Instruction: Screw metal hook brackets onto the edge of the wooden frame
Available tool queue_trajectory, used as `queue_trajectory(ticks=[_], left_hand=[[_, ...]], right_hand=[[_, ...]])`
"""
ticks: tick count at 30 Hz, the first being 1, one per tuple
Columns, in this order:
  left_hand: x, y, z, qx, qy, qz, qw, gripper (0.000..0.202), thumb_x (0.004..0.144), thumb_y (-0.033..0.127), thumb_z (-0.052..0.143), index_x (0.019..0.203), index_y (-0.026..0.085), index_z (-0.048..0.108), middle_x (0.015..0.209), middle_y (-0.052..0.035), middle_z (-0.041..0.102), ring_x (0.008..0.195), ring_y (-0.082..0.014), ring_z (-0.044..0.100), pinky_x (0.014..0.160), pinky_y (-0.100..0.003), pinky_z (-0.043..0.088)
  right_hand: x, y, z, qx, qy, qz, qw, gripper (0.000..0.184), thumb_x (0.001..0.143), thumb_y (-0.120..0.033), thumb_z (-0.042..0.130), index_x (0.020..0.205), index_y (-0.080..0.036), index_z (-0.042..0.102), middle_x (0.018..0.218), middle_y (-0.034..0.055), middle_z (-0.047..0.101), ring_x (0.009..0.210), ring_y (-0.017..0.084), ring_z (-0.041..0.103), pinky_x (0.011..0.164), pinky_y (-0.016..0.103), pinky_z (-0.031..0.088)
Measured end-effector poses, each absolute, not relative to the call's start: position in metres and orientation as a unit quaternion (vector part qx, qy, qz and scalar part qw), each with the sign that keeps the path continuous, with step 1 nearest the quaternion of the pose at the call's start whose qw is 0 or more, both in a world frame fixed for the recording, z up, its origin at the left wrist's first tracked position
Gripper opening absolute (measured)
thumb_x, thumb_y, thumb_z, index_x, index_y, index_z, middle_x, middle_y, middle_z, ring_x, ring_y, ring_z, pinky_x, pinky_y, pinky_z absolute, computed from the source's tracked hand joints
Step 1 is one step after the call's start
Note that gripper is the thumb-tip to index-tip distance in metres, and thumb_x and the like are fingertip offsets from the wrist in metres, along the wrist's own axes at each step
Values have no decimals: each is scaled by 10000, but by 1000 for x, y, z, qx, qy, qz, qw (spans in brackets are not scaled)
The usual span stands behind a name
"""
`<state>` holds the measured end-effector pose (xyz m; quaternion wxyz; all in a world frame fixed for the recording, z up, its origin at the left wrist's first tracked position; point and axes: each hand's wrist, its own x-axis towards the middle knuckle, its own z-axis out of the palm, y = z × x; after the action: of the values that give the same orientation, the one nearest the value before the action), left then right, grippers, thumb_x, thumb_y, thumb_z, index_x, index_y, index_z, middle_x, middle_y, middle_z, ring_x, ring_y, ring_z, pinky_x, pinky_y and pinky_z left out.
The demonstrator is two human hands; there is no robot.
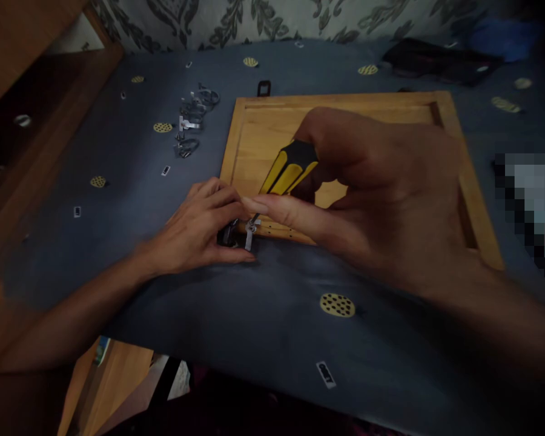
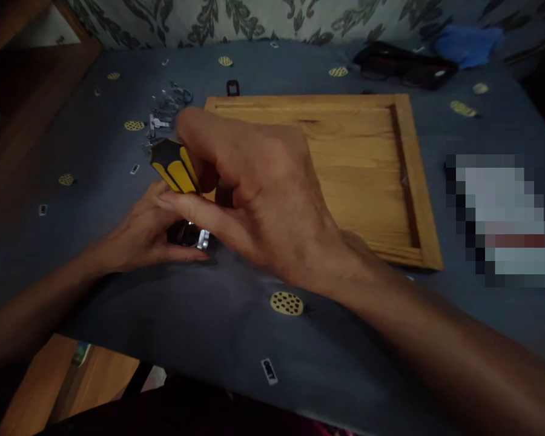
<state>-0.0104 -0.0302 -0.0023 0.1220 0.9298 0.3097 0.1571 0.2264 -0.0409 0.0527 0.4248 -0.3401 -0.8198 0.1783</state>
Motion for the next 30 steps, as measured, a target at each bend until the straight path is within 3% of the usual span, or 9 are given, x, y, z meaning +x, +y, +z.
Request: queue_trajectory(ticks=[5,12,19,25,30], left_hand=[[-12,-30,-3,931,310,152,115,633,991,790,519,1137,205,712,1142,-108,719,1038,-319,607,882,-469,479],[-16,-28,-7,931,305,158,124,665,956,808,561,1115,183,723,1169,-134,730,1090,-331,615,975,-528,492],[-13,-29,-4,926,323,139,136,618,951,788,601,1148,215,728,1189,-115,730,1129,-326,623,1006,-507,481],[-11,-29,-2,932,316,127,122,700,981,830,471,1192,205,706,1201,-125,722,1104,-326,614,974,-517,494],[-11,-30,-4,930,320,142,116,668,957,832,525,1166,224,708,1173,-100,726,1120,-313,625,984,-492,497]], right_hand=[[222,-44,53,-373,-797,204,430,461,933,-525,793,734,-274,461,705,-39,608,644,175,607,613,339,494],[220,-46,55,-370,-734,198,534,399,821,-329,926,791,-291,530,740,-61,609,655,164,595,640,347,466],[223,-46,53,-401,-778,195,443,338,956,-380,744,763,-287,482,779,-19,646,740,204,637,666,381,492],[224,-41,46,-388,-786,177,448,355,927,-387,791,760,-293,491,757,-31,643,684,191,617,623,363,488],[227,-43,46,-384,-796,151,442,345,942,-389,774,771,-284,494,750,-39,639,681,172,618,617,340,497]])
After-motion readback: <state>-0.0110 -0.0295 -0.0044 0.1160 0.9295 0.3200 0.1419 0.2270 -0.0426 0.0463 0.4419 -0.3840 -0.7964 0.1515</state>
